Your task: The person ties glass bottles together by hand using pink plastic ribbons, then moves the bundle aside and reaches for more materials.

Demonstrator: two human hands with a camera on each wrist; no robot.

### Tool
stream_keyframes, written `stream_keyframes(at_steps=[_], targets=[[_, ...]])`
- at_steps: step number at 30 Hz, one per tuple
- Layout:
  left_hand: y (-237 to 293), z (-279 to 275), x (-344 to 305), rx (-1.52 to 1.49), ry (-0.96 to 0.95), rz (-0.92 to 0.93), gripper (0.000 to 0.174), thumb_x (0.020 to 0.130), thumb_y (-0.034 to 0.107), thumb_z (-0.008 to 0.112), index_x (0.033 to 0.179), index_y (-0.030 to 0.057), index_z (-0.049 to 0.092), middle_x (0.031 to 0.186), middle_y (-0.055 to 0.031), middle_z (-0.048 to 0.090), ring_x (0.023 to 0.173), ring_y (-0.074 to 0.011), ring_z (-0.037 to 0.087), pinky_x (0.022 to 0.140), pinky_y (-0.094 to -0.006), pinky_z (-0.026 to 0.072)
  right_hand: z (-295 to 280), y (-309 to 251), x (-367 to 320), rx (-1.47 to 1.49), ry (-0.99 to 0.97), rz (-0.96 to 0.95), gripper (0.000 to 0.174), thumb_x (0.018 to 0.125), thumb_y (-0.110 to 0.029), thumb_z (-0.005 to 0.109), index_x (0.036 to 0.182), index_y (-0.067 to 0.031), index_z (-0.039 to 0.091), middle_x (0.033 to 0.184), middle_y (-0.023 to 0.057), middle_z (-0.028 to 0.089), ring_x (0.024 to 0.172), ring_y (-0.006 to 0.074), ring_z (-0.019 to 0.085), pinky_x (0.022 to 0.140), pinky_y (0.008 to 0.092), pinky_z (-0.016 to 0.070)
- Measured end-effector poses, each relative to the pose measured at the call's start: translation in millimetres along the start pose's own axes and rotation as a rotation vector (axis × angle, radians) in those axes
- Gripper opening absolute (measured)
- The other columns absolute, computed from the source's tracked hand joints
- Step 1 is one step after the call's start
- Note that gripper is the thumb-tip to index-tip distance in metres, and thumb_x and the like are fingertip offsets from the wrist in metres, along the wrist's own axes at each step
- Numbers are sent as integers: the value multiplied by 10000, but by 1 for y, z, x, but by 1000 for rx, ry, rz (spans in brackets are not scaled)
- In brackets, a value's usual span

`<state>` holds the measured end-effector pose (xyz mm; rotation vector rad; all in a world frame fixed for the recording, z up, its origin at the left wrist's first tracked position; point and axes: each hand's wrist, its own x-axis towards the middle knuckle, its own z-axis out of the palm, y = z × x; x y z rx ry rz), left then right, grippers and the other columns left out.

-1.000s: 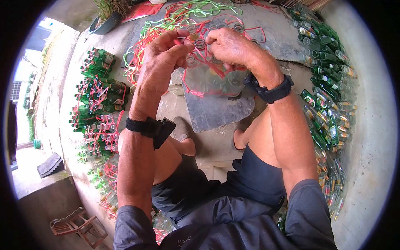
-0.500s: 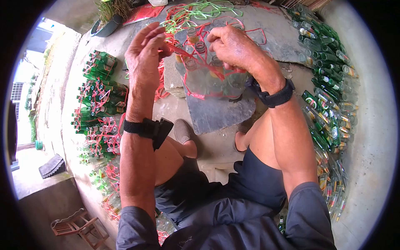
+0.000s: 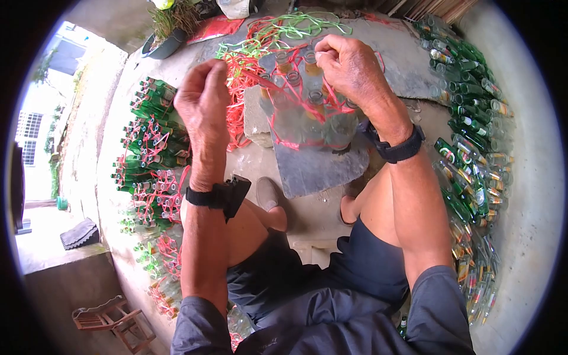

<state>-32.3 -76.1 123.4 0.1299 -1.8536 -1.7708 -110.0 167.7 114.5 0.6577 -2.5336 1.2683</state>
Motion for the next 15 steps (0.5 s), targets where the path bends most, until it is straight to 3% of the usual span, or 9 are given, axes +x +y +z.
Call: stream_keyframes(at_steps=[4, 5, 6, 7, 9, 10, 11, 12, 15], targets=[[53, 31, -45, -47, -370, 171, 122, 998, 93, 707, 1015, -27, 713, 784, -28, 690, 700, -65, 592, 641, -266, 517, -12, 13, 4, 22, 83, -111, 186, 1017, -119, 652, 1138, -1, 730, 912, 43, 769, 738, 68, 681, 606, 241, 535], [87, 36, -62, 29, -457, 169, 89, 943, 66, 711, 981, -15, 703, 773, -95, 675, 695, -153, 654, 642, -325, 538, -20, 7, 5, 58, 147, -100, 167, 1003, -123, 664, 1097, -9, 743, 872, 64, 771, 750, 96, 707, 645, 263, 552], [106, 43, -76, 141, -543, 296, 130, 856, 55, 716, 980, 23, 694, 832, -164, 666, 751, -312, 702, 649, -405, 552, -28, 3, 6, 96, 211, -87, 151, 990, -128, 675, 1055, -18, 756, 831, 86, 773, 761, 124, 733, 683, 286, 570], [106, 59, -92, -45, -527, 546, 214, 754, 76, 726, 949, 24, 657, 856, -191, 634, 781, -421, 662, 639, -479, 536, -37, 5, 7, 157, 204, -62, 154, 1005, -133, 669, 1066, -27, 763, 858, 66, 780, 771, 109, 728, 677, 280, 575], [149, 70, -132, -203, -534, 652, 288, 646, 130, 723, 854, 0, 571, 780, -159, 533, 675, -369, 609, 564, -481, 474, -58, -11, 6, 137, 203, -53, 175, 1017, -154, 675, 1104, -29, 761, 872, 51, 776, 677, 63, 666, 610, 250, 546], [180, 64, -144, -18, -649, 658, 257, 657, 154, 701, 815, 5, 563, 805, -154, 537, 674, -302, 623, 529, -427, 451, -69, -22, 1, 157, 189, 3, 180, 1022, -161, 675, 1114, -31, 760, 870, 41, 772, 645, 46, 640, 588, 235, 530], [195, 69, -167, -22, -635, 636, 217, 689, 180, 676, 754, 33, 530, 797, -106, 505, 660, -233, 592, 514, -383, 428, -78, -30, -1, 162, 156, -20, 188, 1032, -169, 669, 1129, -35, 758, 862, 18, 760, 599, 20, 591, 556, 216, 490], [207, 71, -177, -22, -633, 636, 217, 689, 180, 676, 754, 33, 530, 797, -106, 505, 660, -233, 592, 514, -383, 428, -86, -41, -5, 161, 155, -21, 188, 1032, -169, 669, 1129, -35, 758, 862, 18, 760, 599, 20, 591, 556, 216, 490], [230, 72, -196, -388, -486, 502, 219, 656, 138, 735, 629, 98, 521, 648, -16, 492, 481, -212, 504, 382, -364, 372, -102, -64, -25, -51, 151, -52, 179, 1021, -146, 676, 1111, -8, 747, 865, 34, 748, 709, 65, 642, 648, 243, 525]])
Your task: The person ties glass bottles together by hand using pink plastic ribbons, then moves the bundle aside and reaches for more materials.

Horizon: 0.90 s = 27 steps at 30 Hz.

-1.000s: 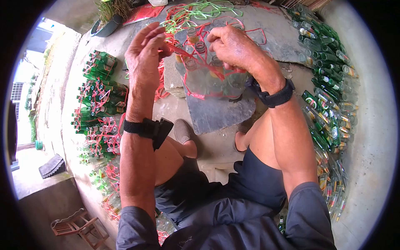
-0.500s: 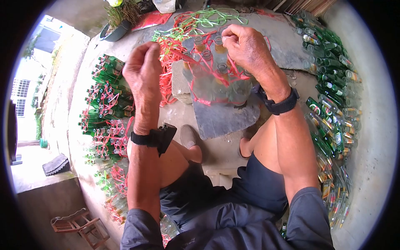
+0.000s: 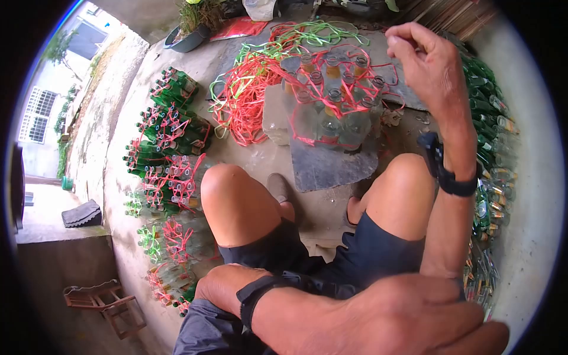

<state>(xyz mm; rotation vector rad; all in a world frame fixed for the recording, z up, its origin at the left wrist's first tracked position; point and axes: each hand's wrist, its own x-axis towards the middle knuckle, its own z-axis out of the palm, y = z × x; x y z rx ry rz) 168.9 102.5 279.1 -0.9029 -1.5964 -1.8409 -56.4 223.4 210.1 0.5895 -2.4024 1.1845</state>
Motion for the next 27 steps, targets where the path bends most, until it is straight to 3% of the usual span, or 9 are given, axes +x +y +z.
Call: stream_keyframes(at_steps=[2, 7, 9, 12, 18, 20, 21, 23, 27], targets=[[10, 3, -6, -3, 41, 41, 193, 597, 149, 708, 643, 94, 529, 680, -13, 469, 518, -173, 499, 389, -343, 362, -11, -10, -25, -18, -35, 7, 168, 1014, -131, 680, 1103, -1, 741, 865, 43, 747, 738, 71, 652, 673, 247, 530], [20, -1, -21, -9, -24, 68, 193, 621, 134, 700, 652, 82, 516, 693, -17, 464, 532, -166, 497, 410, -317, 360, -18, -18, -103, -38, -176, 101, 126, 976, -69, 696, 1073, 8, 721, 878, 70, 734, 770, 145, 695, 692, 282, 534], [22, -1, -25, 8, -42, 93, 194, 641, 129, 702, 659, 79, 516, 696, -18, 464, 536, -165, 499, 420, -310, 363, -16, -13, -128, -76, -277, -12, 112, 928, -47, 711, 1032, -8, 715, 871, 82, 703, 774, 245, 684, 712, 336, 523], [26, -4, -29, -10, -90, 111, 189, 675, 134, 711, 680, 82, 530, 708, -17, 463, 550, -165, 509, 445, -304, 380, -8, -6, -155, -99, -348, -112, 114, 876, -49, 727, 988, -33, 714, 858, 80, 673, 800, 304, 637, 786, 391, 499], [27, -14, -45, 64, -245, 163, 190, 696, 164, 725, 708, 91, 550, 733, -12, 499, 568, -157, 532, 445, -320, 388, -8, 1, -161, -62, -407, -216, 149, 827, -55, 755, 971, -46, 721, 875, 67, 684, 880, 273, 641, 875, 407, 463], [25, -28, -59, 173, -350, 136, 181, 725, 171, 642, 743, 29, 531, 793, -81, 491, 660, -212, 576, 513, -358, 426, -12, 3, -158, -35, -468, -220, 164, 823, -39, 747, 984, -33, 720, 906, 85, 695, 910, 283, 652, 883, 405, 461], [11, -39, -65, 239, -333, 168, 379, 699, 258, 667, 951, -22, 709, 838, -76, 634, 628, -151, 619, 467, -303, 429, -14, 4, -157, -37, -475, -205, 168, 822, -29, 744, 988, -31, 718, 909, 86, 698, 913, 283, 652, 886, 403, 462], [-4, -69, -79, 382, -326, 73, 140, 871, 129, 701, 955, 19, 724, 824, -64, 652, 591, -168, 608, 461, -316, 450, -11, 4, -156, -5, -515, -203, 173, 822, -20, 741, 993, -29, 716, 912, 86, 700, 916, 283, 653, 889, 401, 464], [-3, -125, -110, 667, -195, -374, 227, 831, -24, 763, 1042, 40, 711, 866, -110, 636, 733, -283, 673, 651, -379, 547, -8, -1, -158, -30, -421, -218, 178, 826, -14, 741, 1001, -14, 709, 913, 110, 697, 900, 294, 645, 873, 390, 475]])
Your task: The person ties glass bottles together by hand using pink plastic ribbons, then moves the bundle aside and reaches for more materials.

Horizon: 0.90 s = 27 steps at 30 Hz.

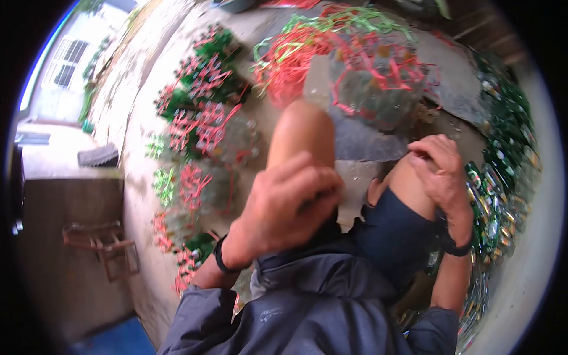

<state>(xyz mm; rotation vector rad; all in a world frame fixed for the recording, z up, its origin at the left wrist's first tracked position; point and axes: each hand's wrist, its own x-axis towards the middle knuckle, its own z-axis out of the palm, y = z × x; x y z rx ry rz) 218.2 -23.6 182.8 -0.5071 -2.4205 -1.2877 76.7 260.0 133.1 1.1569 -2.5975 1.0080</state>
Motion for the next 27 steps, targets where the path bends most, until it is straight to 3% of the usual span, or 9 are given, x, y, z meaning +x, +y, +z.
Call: stream_keyframes(at_steps=[3, 5, 10, 12, 15, 18, 19, 23, 27], targets=[[-34, -17, -42, 77, 64, -160, 234, 841, -13, 773, 1063, 28, 711, 875, -105, 643, 730, -253, 673, 667, -362, 544, 2, 4, -1, -23, -12, -7, 161, 863, -5, 728, 1022, -8, 700, 986, 121, 718, 947, 304, 656, 895, 393, 483], [-44, -27, -71, 37, 47, -422, 211, 868, 4, 752, 1076, 21, 717, 880, -107, 650, 737, -231, 678, 676, -353, 544, 2, 6, -3, -30, -23, 6, 164, 891, -14, 729, 1051, -11, 692, 1005, 115, 712, 961, 301, 655, 924, 390, 495], [-97, -17, -168, 141, 0, -683, 137, 933, 60, 702, 1058, 20, 738, 877, -136, 679, 732, -257, 681, 700, -375, 555, 2, 13, -4, 30, -99, 60, 141, 945, 0, 706, 1085, -10, 690, 1033, 110, 708, 984, 272, 658, 922, 361, 520], [-115, -6, -218, 147, -51, -865, 169, 946, 124, 696, 1070, 21, 747, 901, -163, 726, 767, -285, 707, 729, -382, 569, 4, 11, -3, 22, -91, 89, 149, 950, 3, 705, 1097, -12, 691, 1053, 108, 705, 984, 266, 657, 917, 348, 521], [-132, 17, -286, 58, -158, -1064, 263, 944, 212, 710, 1079, -13, 741, 932, -179, 760, 816, -258, 728, 761, -375, 578, 4, 12, -3, 26, -131, 116, 155, 975, -6, 698, 1130, -14, 696, 1044, 86, 690, 991, 221, 656, 928, 315, 516], [-134, 34, -336, -197, -142, -1192, 348, 933, 302, 711, 1058, -17, 773, 948, -197, 787, 873, -313, 769, 797, -411, 590, 3, 17, -3, 24, -166, 191, 147, 1005, -29, 682, 1150, -12, 698, 1053, 67, 685, 1005, 182, 654, 937, 299, 515], [-135, 37, -349, -267, -152, -1244, 432, 931, 341, 736, 1096, -58, 759, 982, -196, 797, 897, -242, 758, 802, -398, 588, 4, 19, -4, 16, -158, 190, 151, 1008, -35, 680, 1157, -13, 698, 1063, 68, 687, 1011, 186, 656, 941, 301, 516], [-148, 77, -412, -427, 10, -1333, 467, 926, 353, 746, 1100, -80, 750, 984, -185, 797, 897, -215, 740, 799, -384, 584, 3, 24, -4, 0, -162, 176, 172, 1009, -44, 681, 1177, -14, 697, 1089, 73, 689, 1033, 194, 660, 960, 306, 516], [-133, 89, -420, -444, 81, -1295, 479, 914, 356, 763, 1109, -81, 750, 980, -162, 793, 907, -200, 723, 798, -374, 581, 0, 7, 0, -24, -193, 205, 180, 1011, -45, 676, 1186, -10, 696, 1096, 76, 690, 1055, 197, 658, 971, 306, 514]])
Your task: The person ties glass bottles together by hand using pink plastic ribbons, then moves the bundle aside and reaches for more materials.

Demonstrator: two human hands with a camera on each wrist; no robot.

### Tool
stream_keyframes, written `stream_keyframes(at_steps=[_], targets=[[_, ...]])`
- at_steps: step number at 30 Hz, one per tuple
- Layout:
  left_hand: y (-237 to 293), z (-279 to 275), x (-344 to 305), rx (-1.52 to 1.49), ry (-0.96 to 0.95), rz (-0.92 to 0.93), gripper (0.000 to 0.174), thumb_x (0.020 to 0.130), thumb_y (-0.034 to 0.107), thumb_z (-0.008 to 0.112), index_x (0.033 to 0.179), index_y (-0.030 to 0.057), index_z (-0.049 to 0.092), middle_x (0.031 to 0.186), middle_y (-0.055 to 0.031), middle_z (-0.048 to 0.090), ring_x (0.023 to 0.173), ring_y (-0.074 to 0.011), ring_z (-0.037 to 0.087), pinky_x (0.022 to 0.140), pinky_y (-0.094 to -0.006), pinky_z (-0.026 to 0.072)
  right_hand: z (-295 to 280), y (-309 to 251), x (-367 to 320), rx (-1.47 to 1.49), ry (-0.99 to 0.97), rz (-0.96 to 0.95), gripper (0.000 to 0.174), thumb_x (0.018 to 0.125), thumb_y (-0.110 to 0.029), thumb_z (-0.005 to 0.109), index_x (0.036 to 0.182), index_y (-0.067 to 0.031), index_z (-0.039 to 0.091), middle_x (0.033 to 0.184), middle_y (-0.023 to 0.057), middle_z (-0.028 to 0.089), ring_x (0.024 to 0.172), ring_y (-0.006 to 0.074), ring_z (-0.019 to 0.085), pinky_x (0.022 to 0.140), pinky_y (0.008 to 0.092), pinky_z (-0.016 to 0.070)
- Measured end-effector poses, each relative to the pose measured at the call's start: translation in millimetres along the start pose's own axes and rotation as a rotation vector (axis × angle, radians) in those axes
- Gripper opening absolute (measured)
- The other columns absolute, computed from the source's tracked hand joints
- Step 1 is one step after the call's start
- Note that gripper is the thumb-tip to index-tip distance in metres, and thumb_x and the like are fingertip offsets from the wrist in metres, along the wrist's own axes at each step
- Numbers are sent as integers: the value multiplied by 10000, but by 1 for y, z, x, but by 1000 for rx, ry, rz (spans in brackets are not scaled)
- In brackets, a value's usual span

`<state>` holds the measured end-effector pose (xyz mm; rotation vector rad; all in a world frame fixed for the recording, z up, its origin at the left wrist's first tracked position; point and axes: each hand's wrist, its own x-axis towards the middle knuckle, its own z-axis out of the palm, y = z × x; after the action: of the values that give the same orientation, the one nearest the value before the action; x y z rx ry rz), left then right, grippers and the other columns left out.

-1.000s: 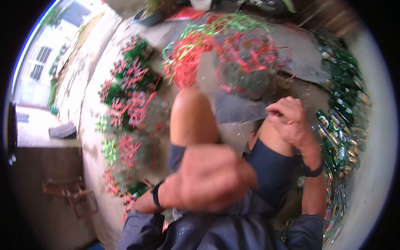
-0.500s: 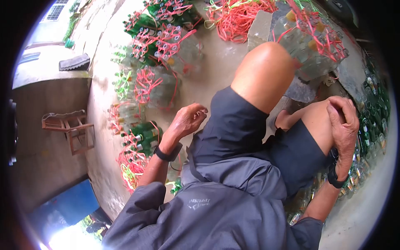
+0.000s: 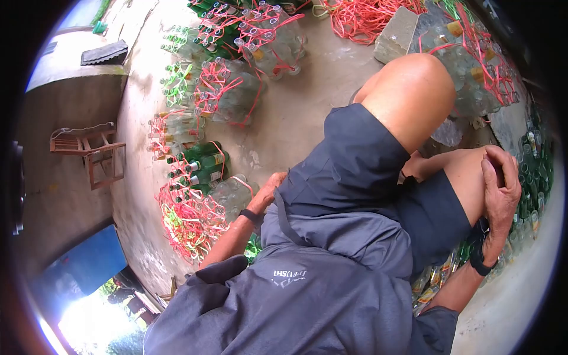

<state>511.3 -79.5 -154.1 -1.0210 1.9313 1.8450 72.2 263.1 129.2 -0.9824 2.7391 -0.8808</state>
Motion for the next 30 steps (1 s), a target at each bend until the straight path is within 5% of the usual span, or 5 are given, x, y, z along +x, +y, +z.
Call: stream_keyframes(at_steps=[7, 12, 22, 24, 30], targets=[[23, -17, 16, 24, 59, -31, 357, 949, 250, 727, 1110, -68, 743, 954, -127, 774, 817, -170, 700, 728, -340, 569, 5, -16, -1, -76, 65, -98, 192, 931, 16, 705, 1120, -17, 704, 1082, 115, 698, 1038, 287, 655, 975, 375, 510], [150, -30, 45, -37, 101, 72, 253, 1003, 150, 678, 1168, -35, 728, 917, -81, 735, 740, -124, 673, 665, -280, 553, 2, -30, 1, -64, 142, -227, 183, 819, -16, 740, 1001, -19, 721, 927, 130, 687, 942, 329, 636, 897, 424, 485], [462, 19, 99, 339, 0, 687, 294, 1017, 147, 698, 1238, -46, 686, 988, -68, 722, 804, -112, 651, 720, -277, 546, 2, -15, -2, 18, 203, -235, 203, 738, -107, 828, 924, -72, 754, 855, 67, 697, 915, 302, 648, 962, 438, 465], [502, 43, 117, 433, -107, 954, 306, 1002, 167, 717, 1241, -22, 697, 1097, -88, 742, 853, -133, 655, 724, -288, 545, 3, -15, -2, 35, 233, -253, 204, 713, -110, 846, 895, -82, 758, 850, 58, 699, 909, 294, 645, 969, 432, 461], [578, 122, 174, 878, -98, 1184, 431, 906, 169, 740, 1329, 90, 705, 1198, -181, 731, 989, -277, 728, 883, -401, 586, 0, -11, -5, 48, 223, -218, 213, 700, -156, 857, 878, -96, 756, 846, 46, 699, 912, 281, 646, 970, 429, 458]])
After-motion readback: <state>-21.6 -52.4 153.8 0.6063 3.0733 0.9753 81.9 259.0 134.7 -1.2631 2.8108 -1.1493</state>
